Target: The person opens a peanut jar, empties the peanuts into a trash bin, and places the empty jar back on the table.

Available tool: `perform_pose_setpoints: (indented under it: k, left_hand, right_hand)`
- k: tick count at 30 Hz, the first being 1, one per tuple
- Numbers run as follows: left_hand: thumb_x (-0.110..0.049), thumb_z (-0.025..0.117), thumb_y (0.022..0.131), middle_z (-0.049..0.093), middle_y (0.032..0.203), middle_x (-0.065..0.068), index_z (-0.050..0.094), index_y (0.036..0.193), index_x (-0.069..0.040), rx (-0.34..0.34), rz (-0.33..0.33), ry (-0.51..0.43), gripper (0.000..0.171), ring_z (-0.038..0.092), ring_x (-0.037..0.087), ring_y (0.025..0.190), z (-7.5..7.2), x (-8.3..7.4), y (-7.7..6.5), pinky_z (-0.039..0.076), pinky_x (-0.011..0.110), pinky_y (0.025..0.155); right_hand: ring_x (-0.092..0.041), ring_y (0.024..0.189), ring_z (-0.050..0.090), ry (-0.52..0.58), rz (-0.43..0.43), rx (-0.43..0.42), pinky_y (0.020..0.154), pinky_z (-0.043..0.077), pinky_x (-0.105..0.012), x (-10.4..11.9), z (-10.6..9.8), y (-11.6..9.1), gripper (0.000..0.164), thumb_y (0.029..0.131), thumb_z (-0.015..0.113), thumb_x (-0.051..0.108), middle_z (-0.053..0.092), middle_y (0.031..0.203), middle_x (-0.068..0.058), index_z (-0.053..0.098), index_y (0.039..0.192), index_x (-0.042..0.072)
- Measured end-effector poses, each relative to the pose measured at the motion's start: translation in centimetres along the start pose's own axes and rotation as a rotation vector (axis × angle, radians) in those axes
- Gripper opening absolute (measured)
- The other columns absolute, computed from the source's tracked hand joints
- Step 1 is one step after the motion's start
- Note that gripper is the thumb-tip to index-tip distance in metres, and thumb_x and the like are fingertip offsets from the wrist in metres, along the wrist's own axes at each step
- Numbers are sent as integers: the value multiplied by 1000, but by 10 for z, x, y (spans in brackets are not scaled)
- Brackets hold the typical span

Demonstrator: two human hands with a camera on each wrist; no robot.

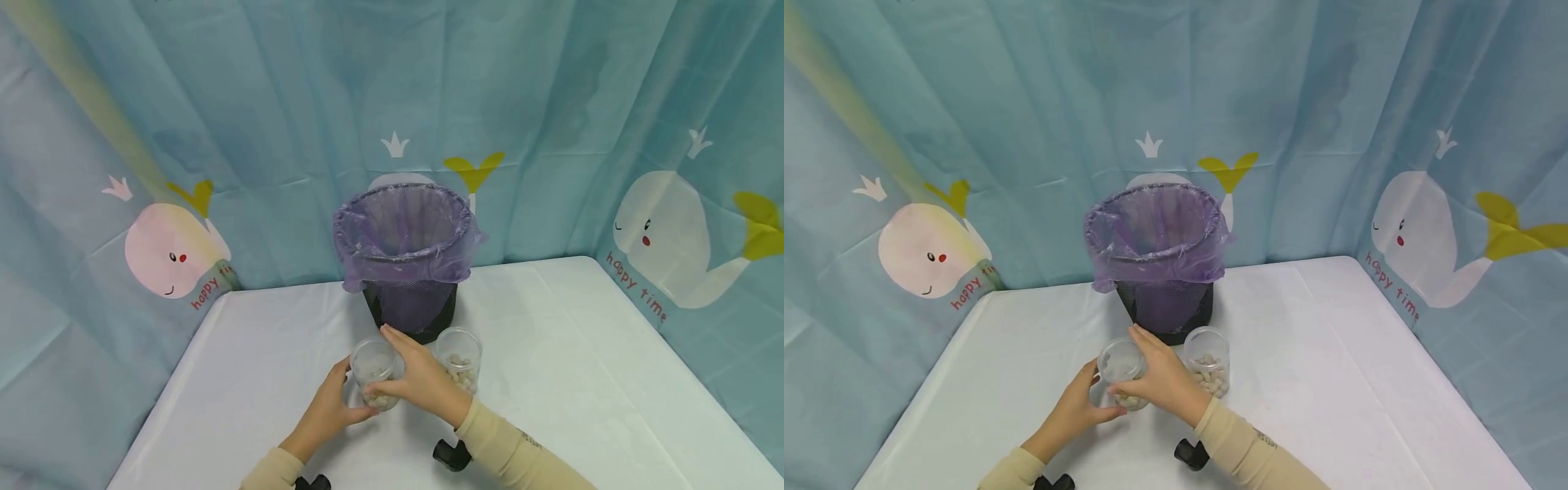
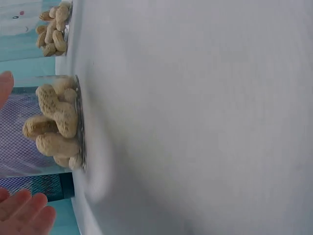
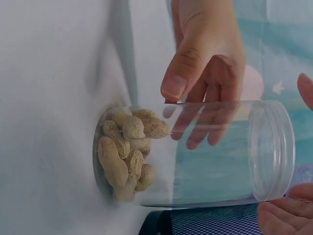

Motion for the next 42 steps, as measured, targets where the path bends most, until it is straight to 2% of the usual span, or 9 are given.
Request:
perform_pose_setpoints:
  k: [5,16,19,30,35,42]
  left_hand:
    - [-25,93,67,53,140,23,41,144,7,-48,11,-37,98,56,38,124,4,1,-1,51,54,102]
    - [-25,90,72,52,143,19,40,146,2,-46,-88,-205,93,51,40,132,15,4,1,45,55,110]
    - [-25,89,73,51,144,19,39,146,1,-53,-98,-242,92,49,41,134,17,3,1,44,58,110]
    - [-27,88,74,51,143,24,38,144,3,-88,-151,-288,91,50,42,132,26,5,1,46,57,108]
    - [-28,88,74,50,143,25,36,144,4,-81,-178,-289,93,49,43,133,29,9,2,46,57,108]
    - [-31,88,73,51,141,28,33,144,7,-53,-211,-268,97,51,45,131,32,10,4,45,60,107]
  right_hand:
    - [-34,139,48,36,1,-30,111,46,-52,-1,2,2,98,70,89,39,48,151,-17,43,149,1]
    - [-33,131,55,95,33,-45,103,52,-49,-6,7,5,97,69,90,36,50,149,-18,45,147,0]
    - [-33,128,57,96,37,-48,101,54,-47,-8,9,6,97,69,90,36,50,148,-18,45,147,-1]
    - [-30,119,62,77,51,-76,96,56,-45,-12,12,8,94,69,91,35,56,142,-17,47,145,-2]
    - [-30,119,62,84,67,-78,95,57,-45,-14,14,8,93,70,90,35,56,142,-17,47,145,-1]
    - [-33,119,62,64,48,-98,95,57,-47,-15,17,8,94,68,91,34,57,139,-21,48,143,-4]
Point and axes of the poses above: each hand's wrist, its own y-axis towards the middle knuckle, its own z-axis out of the palm, x = y × z, the point moved 7 cm from there along y, towards the middle knuckle
